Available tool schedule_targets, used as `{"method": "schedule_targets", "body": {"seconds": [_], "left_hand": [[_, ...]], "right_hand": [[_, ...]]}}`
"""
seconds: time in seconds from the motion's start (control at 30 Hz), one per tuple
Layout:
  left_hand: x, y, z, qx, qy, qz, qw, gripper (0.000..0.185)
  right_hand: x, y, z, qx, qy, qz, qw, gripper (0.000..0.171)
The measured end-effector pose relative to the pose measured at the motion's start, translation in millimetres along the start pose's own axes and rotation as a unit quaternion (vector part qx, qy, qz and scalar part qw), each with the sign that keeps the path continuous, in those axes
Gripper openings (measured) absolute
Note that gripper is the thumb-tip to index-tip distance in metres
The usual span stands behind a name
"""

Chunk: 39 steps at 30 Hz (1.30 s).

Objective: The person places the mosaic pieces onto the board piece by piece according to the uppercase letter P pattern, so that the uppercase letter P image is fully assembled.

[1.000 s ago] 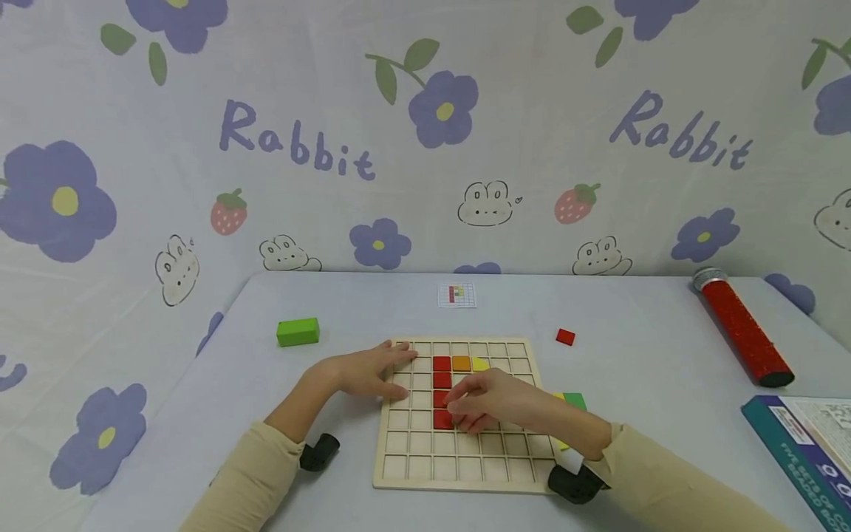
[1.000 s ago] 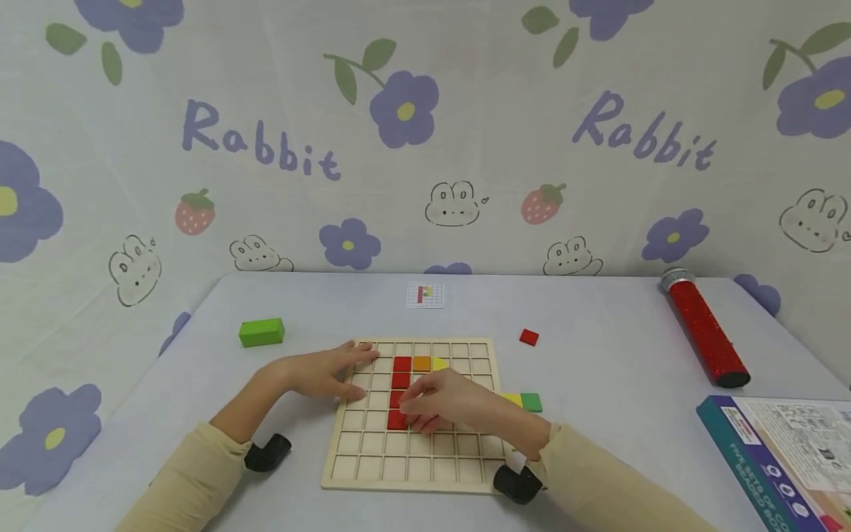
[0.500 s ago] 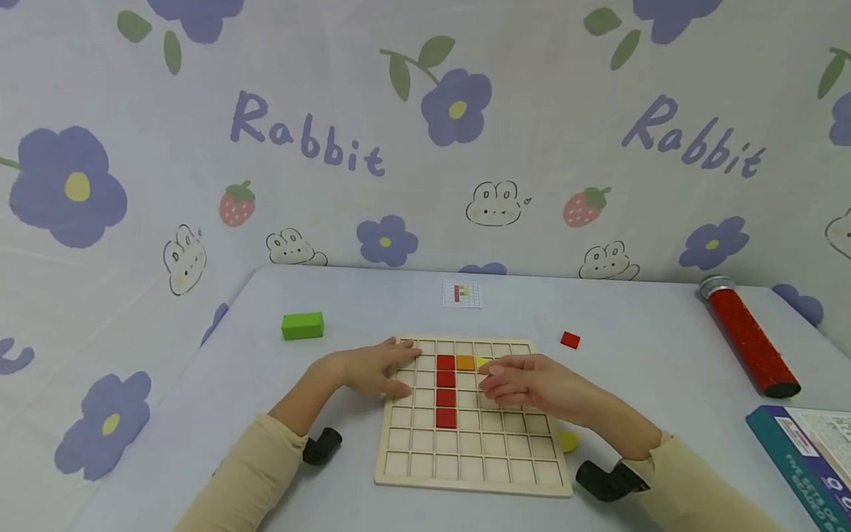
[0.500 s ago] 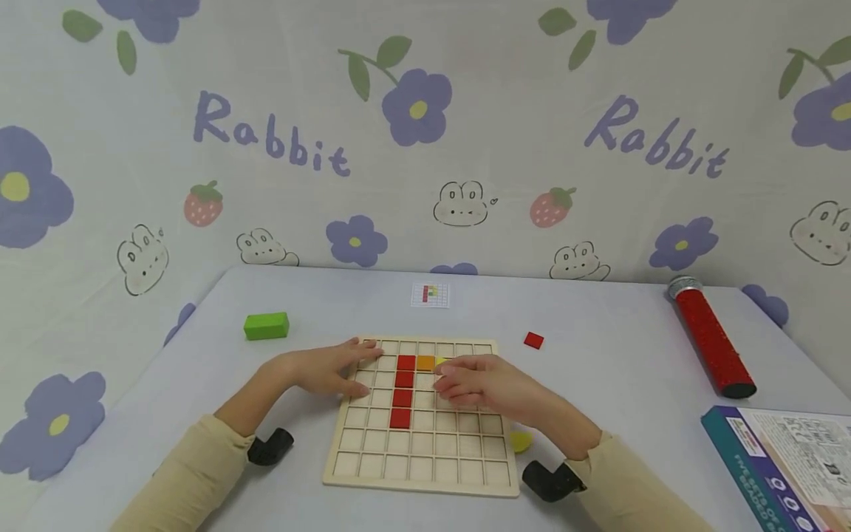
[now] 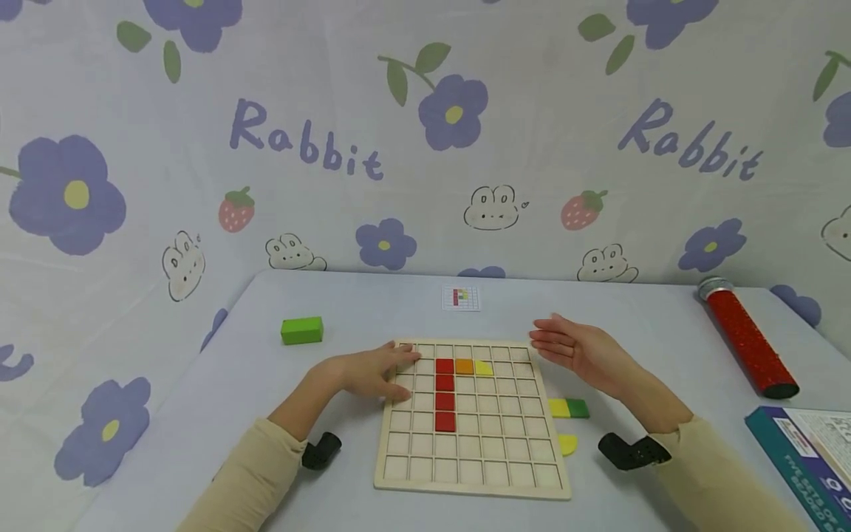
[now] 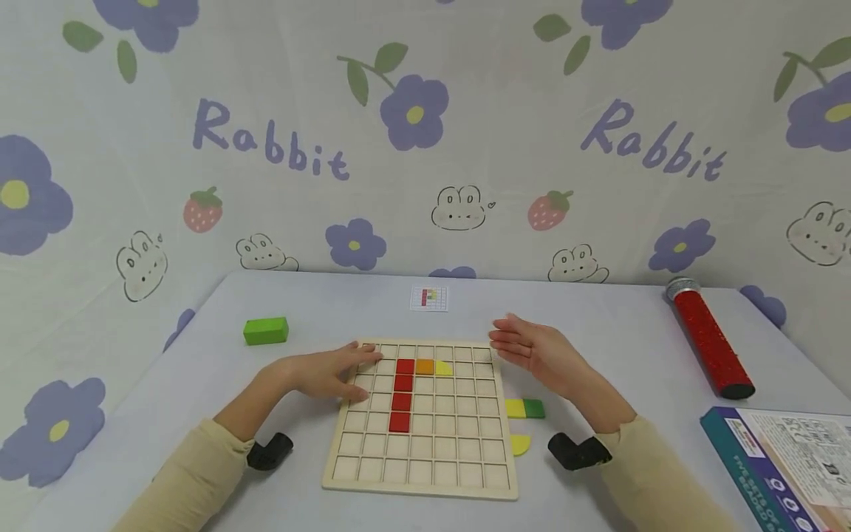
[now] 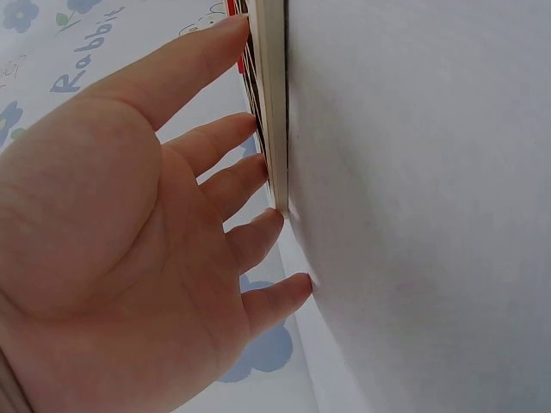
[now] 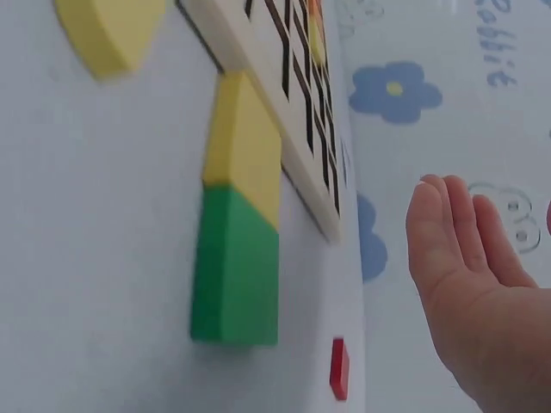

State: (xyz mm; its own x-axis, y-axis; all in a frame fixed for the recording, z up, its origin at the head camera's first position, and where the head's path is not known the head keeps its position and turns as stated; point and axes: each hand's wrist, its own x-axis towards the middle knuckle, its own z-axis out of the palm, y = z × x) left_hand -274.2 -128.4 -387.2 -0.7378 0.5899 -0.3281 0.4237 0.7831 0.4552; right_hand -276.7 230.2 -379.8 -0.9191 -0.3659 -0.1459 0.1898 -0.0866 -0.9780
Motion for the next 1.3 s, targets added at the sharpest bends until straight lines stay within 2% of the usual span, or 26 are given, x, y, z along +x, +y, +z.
{"method": "schedule_targets", "body": {"seconds": [0.13,0.27,0.53,0.7,0.9,1.0,1.17,1.3], "left_hand": [[-0.5,-0.4,0.5,-0.006,0.003,0.001,1.0,0.07],[-0.6,-0.4,0.5,-0.004,0.003,0.005,1.0,0.07],[-3.6,0.9,-1.1,0.0,0.005,0.008,1.0,0.07],[-4.8,0.0,-0.6,-0.004,0.003,0.005,1.0,0.069],[-4.7,-1.5,1.3,-0.002,0.003,0.004,1.0,0.07],[-4.8,-1.9,1.6,-0.002,0.004,0.006,1.0,0.07],[-5.3,-1.6,0.8,0.003,0.003,0.007,1.0,0.07],[-4.8,-2.3,1.3,0.004,0.002,0.006,1.0,0.071]], "right_hand": [[6.9,-0.3,-15.7,0.009,0.026,0.001,1.0,0.066],[12.7,-1.6,-29.2,-0.003,0.045,0.002,0.999,0.066],[17.3,-3.5,-45.4,-0.007,0.09,-0.021,0.996,0.065],[20.3,-1.4,-51.0,-0.054,0.125,-0.003,0.991,0.064],[22.9,5.9,-58.0,-0.129,0.132,0.024,0.983,0.061],[24.8,9.1,-60.5,-0.196,0.125,0.035,0.972,0.057],[25.8,11.6,-60.0,-0.33,0.1,0.023,0.938,0.049],[25.3,13.9,-58.3,-0.38,0.095,-0.004,0.92,0.046]]}}
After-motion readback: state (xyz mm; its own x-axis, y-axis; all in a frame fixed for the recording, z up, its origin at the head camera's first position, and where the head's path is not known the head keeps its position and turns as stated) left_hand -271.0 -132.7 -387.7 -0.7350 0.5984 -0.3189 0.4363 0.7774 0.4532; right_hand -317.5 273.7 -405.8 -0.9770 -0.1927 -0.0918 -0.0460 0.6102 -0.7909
